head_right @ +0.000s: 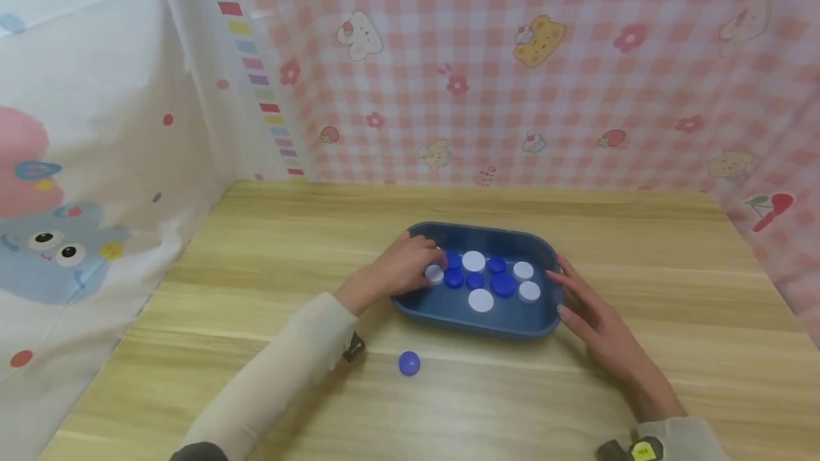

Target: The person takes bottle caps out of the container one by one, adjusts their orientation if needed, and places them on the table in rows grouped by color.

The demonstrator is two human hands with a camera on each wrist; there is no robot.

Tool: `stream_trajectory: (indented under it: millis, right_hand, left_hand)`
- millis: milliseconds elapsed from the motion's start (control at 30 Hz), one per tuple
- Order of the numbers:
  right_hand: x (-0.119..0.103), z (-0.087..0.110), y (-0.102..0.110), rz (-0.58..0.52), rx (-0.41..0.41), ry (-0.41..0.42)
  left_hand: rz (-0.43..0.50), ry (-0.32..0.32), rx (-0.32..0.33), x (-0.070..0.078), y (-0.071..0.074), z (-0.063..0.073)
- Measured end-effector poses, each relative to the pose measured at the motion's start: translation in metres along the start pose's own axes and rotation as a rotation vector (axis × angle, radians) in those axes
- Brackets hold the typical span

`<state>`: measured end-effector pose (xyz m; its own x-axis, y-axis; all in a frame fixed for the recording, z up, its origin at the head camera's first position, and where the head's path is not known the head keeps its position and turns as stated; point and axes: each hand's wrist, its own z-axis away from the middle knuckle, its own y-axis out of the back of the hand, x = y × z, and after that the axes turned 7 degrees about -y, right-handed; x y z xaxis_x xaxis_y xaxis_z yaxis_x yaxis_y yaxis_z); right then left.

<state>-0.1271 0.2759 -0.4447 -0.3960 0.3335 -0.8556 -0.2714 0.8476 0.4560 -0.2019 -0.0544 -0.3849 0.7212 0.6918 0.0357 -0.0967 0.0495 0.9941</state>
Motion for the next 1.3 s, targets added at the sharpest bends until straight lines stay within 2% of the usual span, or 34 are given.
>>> stream_trajectory:
  millis: [133, 233, 500, 900, 1133, 1300]
  right_hand:
    - [0.000, -0.003, -0.004, -0.003, -0.007, 0.012]
    - [-0.001, -0.002, -0.002, -0.015, -0.003, 0.003]
    - [0.003, 0.004, 0.006, -0.006, -0.012, -0.050]
    - [0.002, 0.001, 0.001, -0.028, -0.003, 0.007]
    - [0.004, 0.000, -0.001, -0.034, -0.007, -0.026]
    - [0.000, 0.002, 0.002, -0.004, -0.016, -0.024]
  left_hand:
    - [-0.031, 0.013, -0.009, -0.001, 0.000, 0.003]
    - [-0.046, -0.004, -0.002, 0.000, 0.001, 0.003]
    - [-0.059, -0.018, 0.012, 0.006, -0.003, -0.002]
    - [-0.080, -0.037, 0.013, -0.001, -0.004, 0.000]
    - [-0.043, -0.042, 0.013, -0.004, 0.000, 0.004]
    - [0.001, -0.033, 0.046, -0.002, 0.004, 0.007]
